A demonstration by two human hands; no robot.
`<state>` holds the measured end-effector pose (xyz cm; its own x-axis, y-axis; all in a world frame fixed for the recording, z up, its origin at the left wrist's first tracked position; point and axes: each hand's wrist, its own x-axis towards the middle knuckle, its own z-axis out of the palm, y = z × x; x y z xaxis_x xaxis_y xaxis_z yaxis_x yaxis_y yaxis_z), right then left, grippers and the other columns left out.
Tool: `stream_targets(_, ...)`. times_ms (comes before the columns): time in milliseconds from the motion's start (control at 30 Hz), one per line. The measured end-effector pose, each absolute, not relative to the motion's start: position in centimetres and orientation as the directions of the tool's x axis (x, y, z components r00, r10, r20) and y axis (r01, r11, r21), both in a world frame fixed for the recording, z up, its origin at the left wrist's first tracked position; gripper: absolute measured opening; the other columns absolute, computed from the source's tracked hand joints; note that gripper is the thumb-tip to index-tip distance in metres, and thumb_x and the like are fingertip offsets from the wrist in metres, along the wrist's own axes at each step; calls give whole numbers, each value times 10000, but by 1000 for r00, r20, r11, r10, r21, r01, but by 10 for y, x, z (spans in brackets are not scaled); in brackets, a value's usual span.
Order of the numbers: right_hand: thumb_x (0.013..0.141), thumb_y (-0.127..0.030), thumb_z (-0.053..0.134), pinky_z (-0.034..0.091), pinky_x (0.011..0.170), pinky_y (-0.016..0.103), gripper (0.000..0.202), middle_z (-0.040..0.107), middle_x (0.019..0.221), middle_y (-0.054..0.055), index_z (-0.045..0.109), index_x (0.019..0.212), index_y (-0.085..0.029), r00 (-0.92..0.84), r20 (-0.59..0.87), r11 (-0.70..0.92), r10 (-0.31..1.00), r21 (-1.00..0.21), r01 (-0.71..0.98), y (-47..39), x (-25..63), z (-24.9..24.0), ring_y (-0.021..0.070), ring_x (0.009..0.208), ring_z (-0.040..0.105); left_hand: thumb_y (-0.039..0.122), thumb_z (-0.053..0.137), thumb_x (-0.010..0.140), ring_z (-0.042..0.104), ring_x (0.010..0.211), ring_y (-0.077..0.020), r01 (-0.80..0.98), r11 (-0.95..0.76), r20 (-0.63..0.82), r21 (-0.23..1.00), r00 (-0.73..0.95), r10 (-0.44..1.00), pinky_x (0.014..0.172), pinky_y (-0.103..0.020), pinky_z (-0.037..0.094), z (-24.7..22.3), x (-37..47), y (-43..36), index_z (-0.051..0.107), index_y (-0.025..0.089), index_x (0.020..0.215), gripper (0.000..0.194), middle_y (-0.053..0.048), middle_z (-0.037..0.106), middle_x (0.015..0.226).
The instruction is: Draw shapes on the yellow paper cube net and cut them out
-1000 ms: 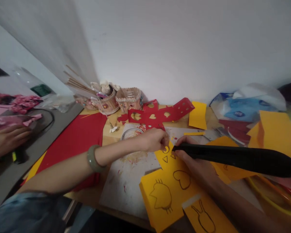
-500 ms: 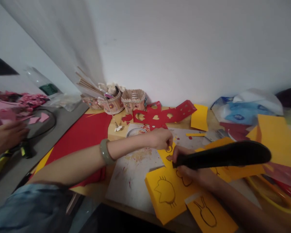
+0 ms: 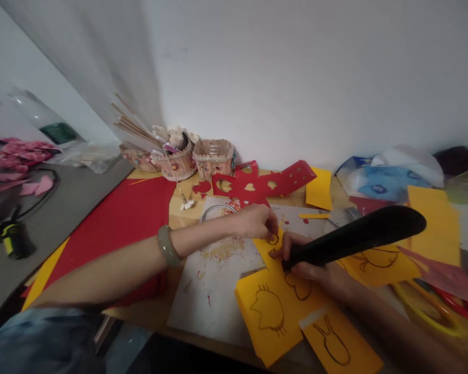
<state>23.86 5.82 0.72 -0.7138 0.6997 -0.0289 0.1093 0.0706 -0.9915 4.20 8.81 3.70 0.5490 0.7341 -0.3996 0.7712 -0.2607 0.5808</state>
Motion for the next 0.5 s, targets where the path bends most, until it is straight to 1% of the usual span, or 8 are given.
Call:
stream_targets(133, 695, -398, 646, 462, 653, 350, 172, 614, 714, 14, 586, 743, -244, -724, -29, 78, 689, -990, 114, 59, 239, 8, 283, 799, 625, 308, 609, 938, 626, 925, -196, 765, -262, -409, 588, 561, 720, 801, -375, 547, 41, 43, 91, 603, 131, 1088, 232, -68, 618, 1072)
stream_targets(233, 690, -400, 634, 455, 653, 348, 166, 601, 707, 8, 575, 730, -250, -722, -30, 83, 691, -989, 120, 59, 238, 11, 282, 800, 621, 311, 610, 937, 624, 935, -200, 771, -269, -425, 577, 565, 707, 807, -379, 545, 43, 44, 91, 606, 131, 1088, 235, -69, 617, 1080)
stream_targets(367, 675, -331, 599, 456, 695, 360, 100, 603, 723, 2, 551, 711, -251, -707, -46, 77, 706, -987, 140, 56, 235, 18, 281, 829, 627, 324, 605, 939, 619, 956, -209, 789, -264, -445, 555, 550, 707, 817, -389, 542, 44, 45, 90, 596, 136, 1122, 263, -77, 606, 1117)
stream_targets(500, 619, -282, 586, 455, 736, 383, 90, 599, 719, -1, 551, 694, -247, -701, -58, 76, 711, -984, 159, 55, 233, 21, 278, 819, 617, 331, 601, 940, 615, 967, -214, 804, -251, -459, 539, 530, 713, 820, -394, 541, 45, 47, 89, 586, 140, 1146, 282, -81, 597, 1138)
